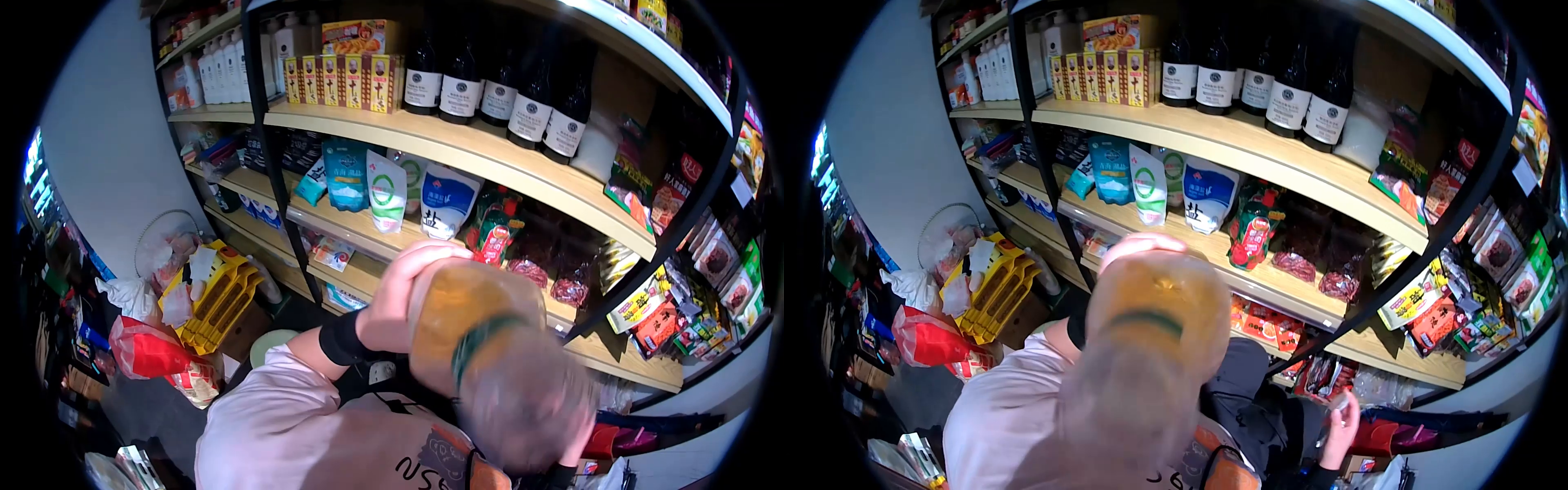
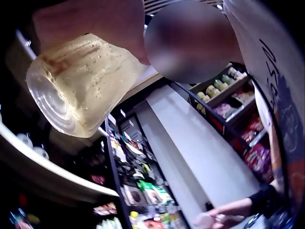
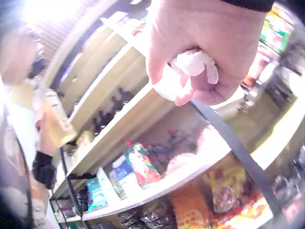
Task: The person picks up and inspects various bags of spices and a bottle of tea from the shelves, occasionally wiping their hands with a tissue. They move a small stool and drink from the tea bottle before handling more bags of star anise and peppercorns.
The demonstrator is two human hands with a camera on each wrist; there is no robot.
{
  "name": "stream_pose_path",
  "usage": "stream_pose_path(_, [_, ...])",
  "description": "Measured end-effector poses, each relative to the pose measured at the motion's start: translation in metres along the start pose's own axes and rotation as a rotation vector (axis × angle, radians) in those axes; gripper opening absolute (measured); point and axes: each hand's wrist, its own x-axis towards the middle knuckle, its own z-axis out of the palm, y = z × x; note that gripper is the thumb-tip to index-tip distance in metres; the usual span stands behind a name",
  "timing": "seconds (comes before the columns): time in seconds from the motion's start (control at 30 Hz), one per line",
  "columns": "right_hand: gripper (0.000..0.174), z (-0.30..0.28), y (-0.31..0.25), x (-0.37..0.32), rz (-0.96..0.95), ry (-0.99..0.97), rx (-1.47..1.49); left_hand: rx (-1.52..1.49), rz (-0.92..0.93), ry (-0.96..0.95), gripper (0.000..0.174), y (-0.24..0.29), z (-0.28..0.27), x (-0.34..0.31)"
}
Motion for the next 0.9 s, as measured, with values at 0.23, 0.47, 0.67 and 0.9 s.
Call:
stream_pose_path(0.23, [0.032,0.053,-0.151,-0.061,-0.585,-0.203,-0.546,0.014,-0.384,-0.517,0.095,-0.023,0.053,-0.026])
stream_pose_path(0.47, [0.035,0.074,-0.169,-0.058,-0.719,-0.318,-0.809,-0.022,-0.218,-0.566,0.09,-0.04,0.084,-0.066])
stream_pose_path(0.67, [0.034,0.074,-0.181,-0.052,-0.74,-0.487,-0.976,-0.055,-0.284,-0.737,0.088,-0.045,0.083,-0.067])
stream_pose_path(0.9, [0.044,0.075,-0.196,-0.047,-0.768,-0.671,-1.121,-0.181,-0.341,-0.907,0.091,-0.063,0.083,-0.068])
